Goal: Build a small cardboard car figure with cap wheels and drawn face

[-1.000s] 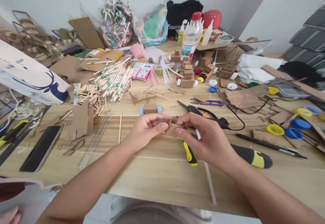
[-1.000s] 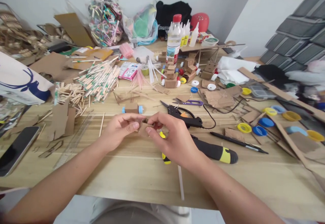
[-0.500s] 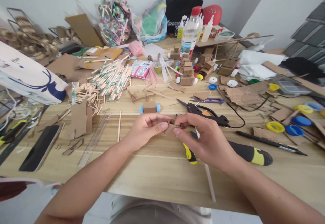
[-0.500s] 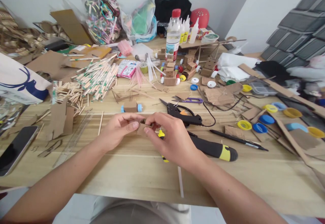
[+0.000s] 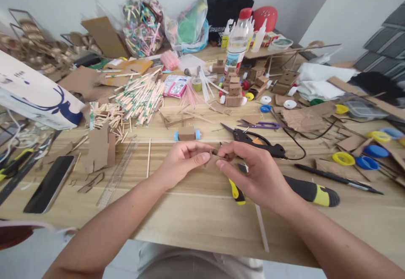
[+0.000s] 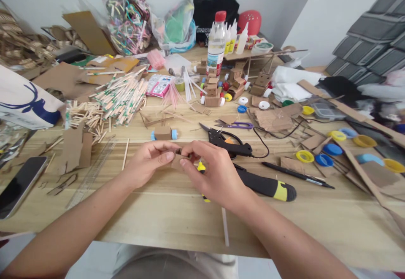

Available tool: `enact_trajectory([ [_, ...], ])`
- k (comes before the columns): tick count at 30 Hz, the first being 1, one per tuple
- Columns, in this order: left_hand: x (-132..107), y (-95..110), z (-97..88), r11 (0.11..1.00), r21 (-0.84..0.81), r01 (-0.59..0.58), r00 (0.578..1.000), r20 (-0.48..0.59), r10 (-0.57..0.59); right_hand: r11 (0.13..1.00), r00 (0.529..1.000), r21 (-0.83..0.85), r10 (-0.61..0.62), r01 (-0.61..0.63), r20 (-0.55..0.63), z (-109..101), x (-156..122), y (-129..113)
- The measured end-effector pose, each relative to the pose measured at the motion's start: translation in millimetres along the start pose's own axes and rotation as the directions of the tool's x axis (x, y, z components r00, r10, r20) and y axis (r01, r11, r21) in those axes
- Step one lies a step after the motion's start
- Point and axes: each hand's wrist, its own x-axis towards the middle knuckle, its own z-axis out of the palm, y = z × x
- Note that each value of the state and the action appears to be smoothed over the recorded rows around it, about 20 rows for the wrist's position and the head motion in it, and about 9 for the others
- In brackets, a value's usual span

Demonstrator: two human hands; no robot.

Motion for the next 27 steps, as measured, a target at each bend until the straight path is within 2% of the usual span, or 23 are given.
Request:
enact_trajectory([
  [27,-0.4,-1.5,2.6,1.0,-0.019,0.001,1.0,-0.025,-0.002,0.999,0.999,-0.002,0.038,-0.038,0.01,0.0,0.1,0.6],
])
